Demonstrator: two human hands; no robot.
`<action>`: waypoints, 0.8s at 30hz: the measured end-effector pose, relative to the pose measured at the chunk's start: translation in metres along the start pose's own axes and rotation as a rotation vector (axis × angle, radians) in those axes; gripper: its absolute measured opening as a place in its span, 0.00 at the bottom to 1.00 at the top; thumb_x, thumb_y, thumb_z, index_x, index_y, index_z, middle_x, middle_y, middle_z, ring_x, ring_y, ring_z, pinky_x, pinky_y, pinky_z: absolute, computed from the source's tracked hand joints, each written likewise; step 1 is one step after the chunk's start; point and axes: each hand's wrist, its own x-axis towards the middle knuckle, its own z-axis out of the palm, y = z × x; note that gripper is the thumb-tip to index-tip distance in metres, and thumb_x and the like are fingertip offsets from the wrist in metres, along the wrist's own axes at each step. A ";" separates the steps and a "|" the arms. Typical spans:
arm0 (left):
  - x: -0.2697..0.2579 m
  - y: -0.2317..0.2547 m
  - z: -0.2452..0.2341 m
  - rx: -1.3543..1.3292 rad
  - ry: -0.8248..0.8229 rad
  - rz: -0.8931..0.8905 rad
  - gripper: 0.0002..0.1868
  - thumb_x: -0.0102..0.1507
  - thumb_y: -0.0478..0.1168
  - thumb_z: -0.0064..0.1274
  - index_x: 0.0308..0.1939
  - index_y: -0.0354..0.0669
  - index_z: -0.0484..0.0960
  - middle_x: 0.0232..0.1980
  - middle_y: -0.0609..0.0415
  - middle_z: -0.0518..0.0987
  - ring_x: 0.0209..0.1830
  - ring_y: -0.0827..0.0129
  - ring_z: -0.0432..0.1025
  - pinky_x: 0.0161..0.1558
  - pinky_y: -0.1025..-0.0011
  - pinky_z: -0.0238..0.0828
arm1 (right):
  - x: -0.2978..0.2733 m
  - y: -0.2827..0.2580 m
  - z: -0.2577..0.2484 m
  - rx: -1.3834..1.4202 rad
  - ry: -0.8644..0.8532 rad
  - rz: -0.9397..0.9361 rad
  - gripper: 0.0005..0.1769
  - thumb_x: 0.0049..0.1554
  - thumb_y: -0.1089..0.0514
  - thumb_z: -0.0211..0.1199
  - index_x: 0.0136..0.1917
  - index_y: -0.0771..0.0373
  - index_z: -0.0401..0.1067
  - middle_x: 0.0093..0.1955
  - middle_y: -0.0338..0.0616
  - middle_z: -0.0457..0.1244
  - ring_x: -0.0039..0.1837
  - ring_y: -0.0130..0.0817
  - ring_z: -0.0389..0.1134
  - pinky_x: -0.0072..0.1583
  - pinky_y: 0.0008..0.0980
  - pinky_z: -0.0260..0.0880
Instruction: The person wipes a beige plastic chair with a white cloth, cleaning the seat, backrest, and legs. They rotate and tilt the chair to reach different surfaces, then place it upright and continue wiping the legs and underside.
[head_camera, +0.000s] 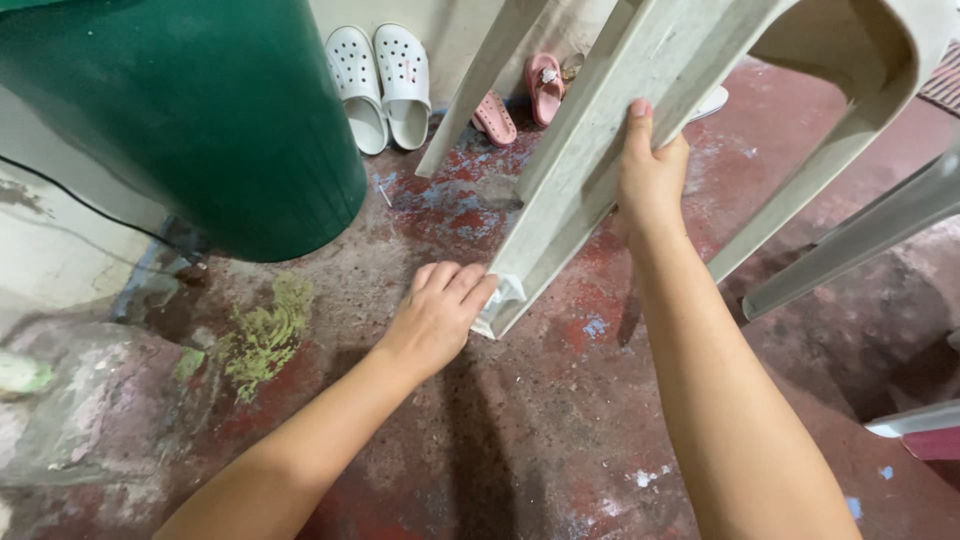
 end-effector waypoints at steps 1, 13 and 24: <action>-0.002 -0.001 0.002 0.021 0.056 0.028 0.20 0.59 0.29 0.48 0.55 0.36 0.79 0.56 0.46 0.77 0.55 0.56 0.70 0.61 0.58 0.64 | -0.002 0.003 0.003 0.023 -0.009 -0.046 0.23 0.67 0.46 0.56 0.62 0.69 0.71 0.55 0.46 0.70 0.56 0.31 0.69 0.58 0.35 0.73; -0.014 0.014 0.019 -0.009 0.024 -0.171 0.19 0.58 0.29 0.50 0.54 0.35 0.78 0.58 0.43 0.77 0.59 0.54 0.70 0.63 0.58 0.64 | -0.014 0.000 0.021 -0.054 0.046 -0.103 0.25 0.67 0.46 0.56 0.61 0.71 0.72 0.55 0.47 0.71 0.56 0.30 0.69 0.59 0.33 0.71; 0.071 0.009 -0.008 -0.087 0.166 -0.066 0.20 0.65 0.30 0.51 0.61 0.39 0.80 0.66 0.47 0.73 0.69 0.54 0.63 0.72 0.52 0.55 | -0.049 0.002 0.031 -0.146 0.034 -0.048 0.26 0.66 0.45 0.54 0.57 0.73 0.73 0.49 0.50 0.70 0.50 0.33 0.70 0.53 0.34 0.73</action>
